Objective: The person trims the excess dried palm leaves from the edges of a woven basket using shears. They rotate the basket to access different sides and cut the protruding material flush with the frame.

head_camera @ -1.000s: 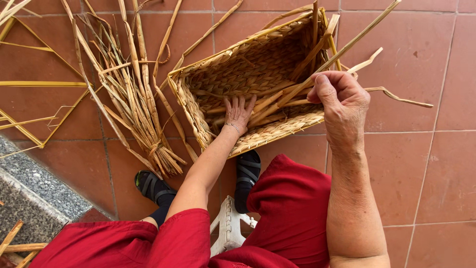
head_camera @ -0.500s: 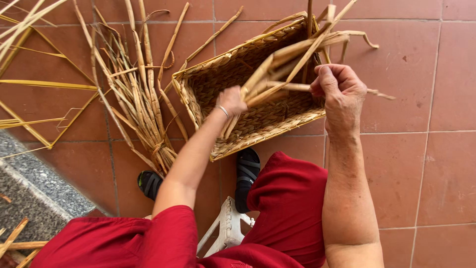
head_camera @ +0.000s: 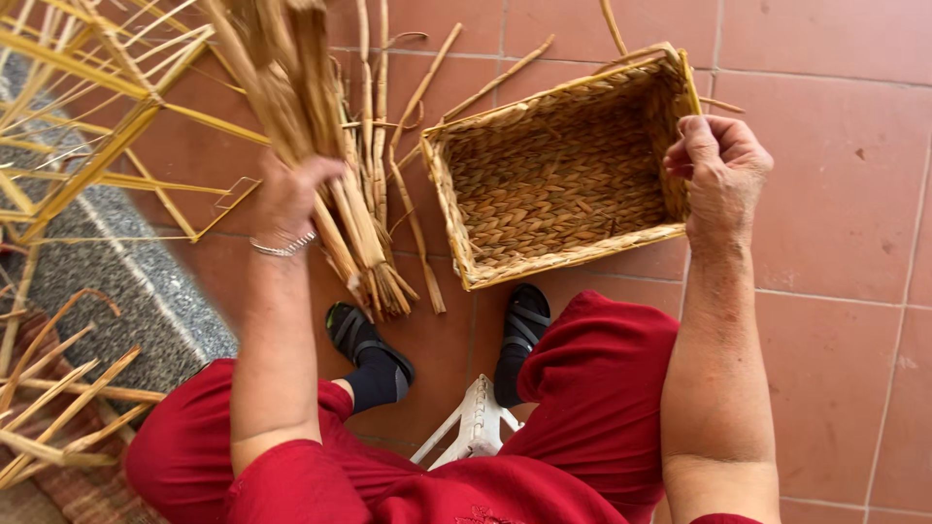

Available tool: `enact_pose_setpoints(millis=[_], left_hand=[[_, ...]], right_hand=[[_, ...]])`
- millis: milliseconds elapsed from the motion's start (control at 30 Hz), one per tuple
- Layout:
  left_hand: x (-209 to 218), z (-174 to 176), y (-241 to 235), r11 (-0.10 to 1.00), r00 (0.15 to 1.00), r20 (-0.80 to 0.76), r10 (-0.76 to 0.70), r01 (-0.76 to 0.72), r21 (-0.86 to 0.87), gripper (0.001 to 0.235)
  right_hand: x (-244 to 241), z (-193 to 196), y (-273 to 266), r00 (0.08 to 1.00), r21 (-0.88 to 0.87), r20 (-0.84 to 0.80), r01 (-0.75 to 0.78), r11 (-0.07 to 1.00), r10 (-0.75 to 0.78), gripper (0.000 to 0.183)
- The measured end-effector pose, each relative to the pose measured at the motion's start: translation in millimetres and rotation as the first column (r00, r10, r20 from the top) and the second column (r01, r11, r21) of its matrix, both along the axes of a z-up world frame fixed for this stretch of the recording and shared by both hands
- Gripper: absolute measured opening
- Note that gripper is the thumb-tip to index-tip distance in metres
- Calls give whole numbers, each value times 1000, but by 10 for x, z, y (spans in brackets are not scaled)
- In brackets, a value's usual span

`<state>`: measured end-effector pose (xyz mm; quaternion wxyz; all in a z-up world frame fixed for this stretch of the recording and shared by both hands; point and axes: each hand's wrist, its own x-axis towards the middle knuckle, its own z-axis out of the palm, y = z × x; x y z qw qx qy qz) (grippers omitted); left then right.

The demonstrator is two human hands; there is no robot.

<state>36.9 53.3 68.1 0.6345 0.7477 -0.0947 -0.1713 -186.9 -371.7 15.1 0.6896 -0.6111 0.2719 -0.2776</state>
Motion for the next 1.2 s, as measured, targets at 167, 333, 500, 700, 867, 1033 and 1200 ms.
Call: enact_pose_setpoints(millis=[167,333,500,700,867,1033,1200], left_hand=[[-206,-1793,554,950,923,-255,289,-244,194,54],[-303,-2895,929,628,909,-147,390,-146,765,68],[-264,-2890,743,404,977,-170,129,105,909,132],[-585,-2370,22,702,995,-98,24,53,710,92],[-847,-2835,-550,895,945,-297,138,10,446,99],[-905,-2978,-914,937,876,-415,248,-107,333,33],[-864,-2717,-969,952,936,-291,200,-115,283,19]], right_hand=[[-26,-22,24,1000,-41,-21,-24,999,23,12],[-32,-10,69,998,-51,-34,-53,997,51,12],[-6,-31,19,995,-89,-74,-66,994,60,13],[-38,-213,-147,998,-82,-64,6,997,-11,12],[-159,-333,-382,981,-62,-96,162,985,-167,11],[-423,-508,-641,908,28,-246,357,934,-339,14],[-568,-830,-890,841,124,-330,489,864,-429,17]])
